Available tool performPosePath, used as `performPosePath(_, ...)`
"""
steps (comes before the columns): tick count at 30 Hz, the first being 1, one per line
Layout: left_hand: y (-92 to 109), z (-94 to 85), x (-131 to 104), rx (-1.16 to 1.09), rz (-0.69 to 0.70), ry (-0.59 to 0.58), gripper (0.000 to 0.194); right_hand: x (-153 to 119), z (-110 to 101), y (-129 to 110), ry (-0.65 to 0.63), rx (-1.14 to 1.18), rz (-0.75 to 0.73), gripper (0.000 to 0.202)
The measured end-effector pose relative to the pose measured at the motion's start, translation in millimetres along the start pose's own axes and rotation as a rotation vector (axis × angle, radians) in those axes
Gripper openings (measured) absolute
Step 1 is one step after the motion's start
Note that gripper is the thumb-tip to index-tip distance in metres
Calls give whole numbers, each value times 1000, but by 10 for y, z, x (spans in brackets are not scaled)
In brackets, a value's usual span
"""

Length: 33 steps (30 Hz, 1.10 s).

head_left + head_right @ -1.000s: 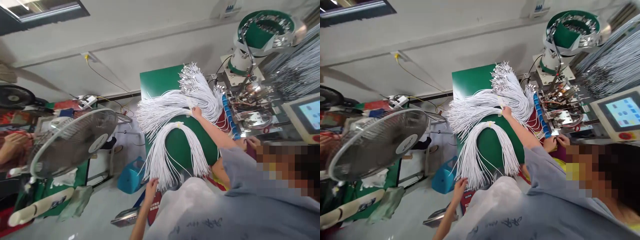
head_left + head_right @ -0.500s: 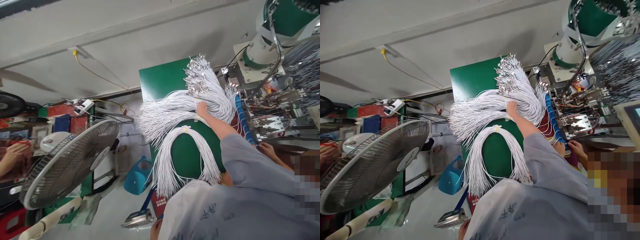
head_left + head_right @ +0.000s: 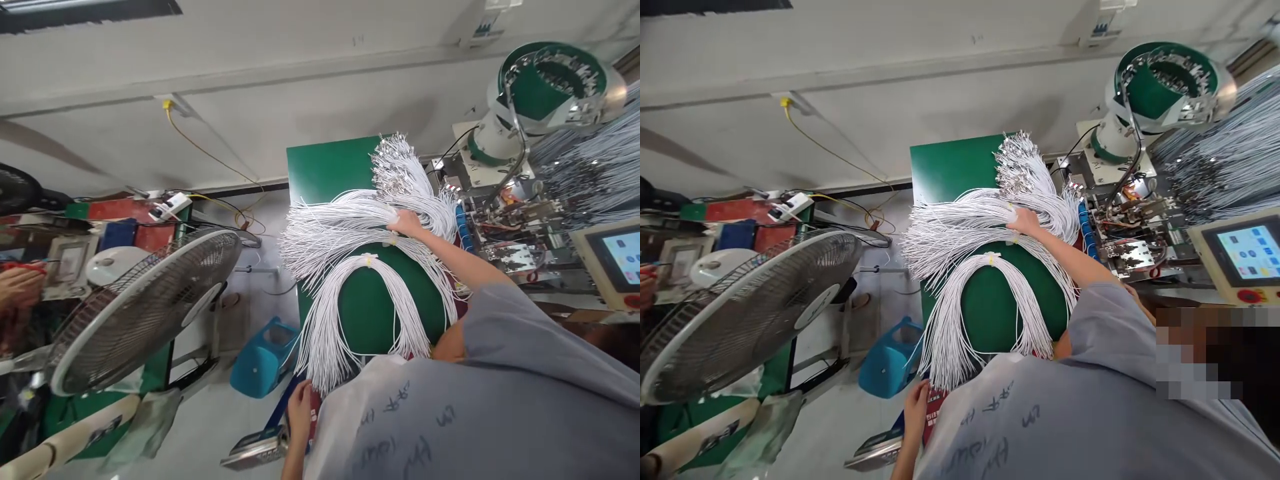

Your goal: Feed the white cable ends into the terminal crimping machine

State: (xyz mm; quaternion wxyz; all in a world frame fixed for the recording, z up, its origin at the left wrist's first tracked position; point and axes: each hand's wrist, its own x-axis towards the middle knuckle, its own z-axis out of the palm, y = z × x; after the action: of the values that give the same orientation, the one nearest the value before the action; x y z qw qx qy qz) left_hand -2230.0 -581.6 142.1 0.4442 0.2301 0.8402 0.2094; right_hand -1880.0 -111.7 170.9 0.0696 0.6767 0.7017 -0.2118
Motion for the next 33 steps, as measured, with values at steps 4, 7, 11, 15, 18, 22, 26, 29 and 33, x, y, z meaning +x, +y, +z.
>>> performPosePath(4,515,177,33,-41,141,-82,46,-398,-255,-262,81,82,-86,25)
performPosePath(7,1014,337,22,-87,269,-164,40,-791,-438,-517,187,206,-176,25)
performPosePath(11,1738,603,-7,-204,445,-333,37,-1367,-631,-850,297,289,-312,27)
performPosePath(15,2341,862,-90,-413,494,-501,42,-1956,-660,-1124,368,353,-464,21)
performPosePath(18,2592,936,-261,-753,393,-424,44,-2370,-624,-1293,387,428,-515,17)
performPosePath(22,2682,810,-577,-890,436,-542,44,-2927,-656,-1461,388,544,-505,10)
performPosePath(26,2811,615,-740,-924,560,-504,37,-3374,-733,-1566,310,635,-637,16)
performPosePath(29,2986,439,-815,-1095,532,-697,27,-3530,-747,-1625,279,614,-723,15)
performPosePath(33,3084,52,-1146,-1097,635,-706,19,-3712,-777,-1697,205,576,-973,33)
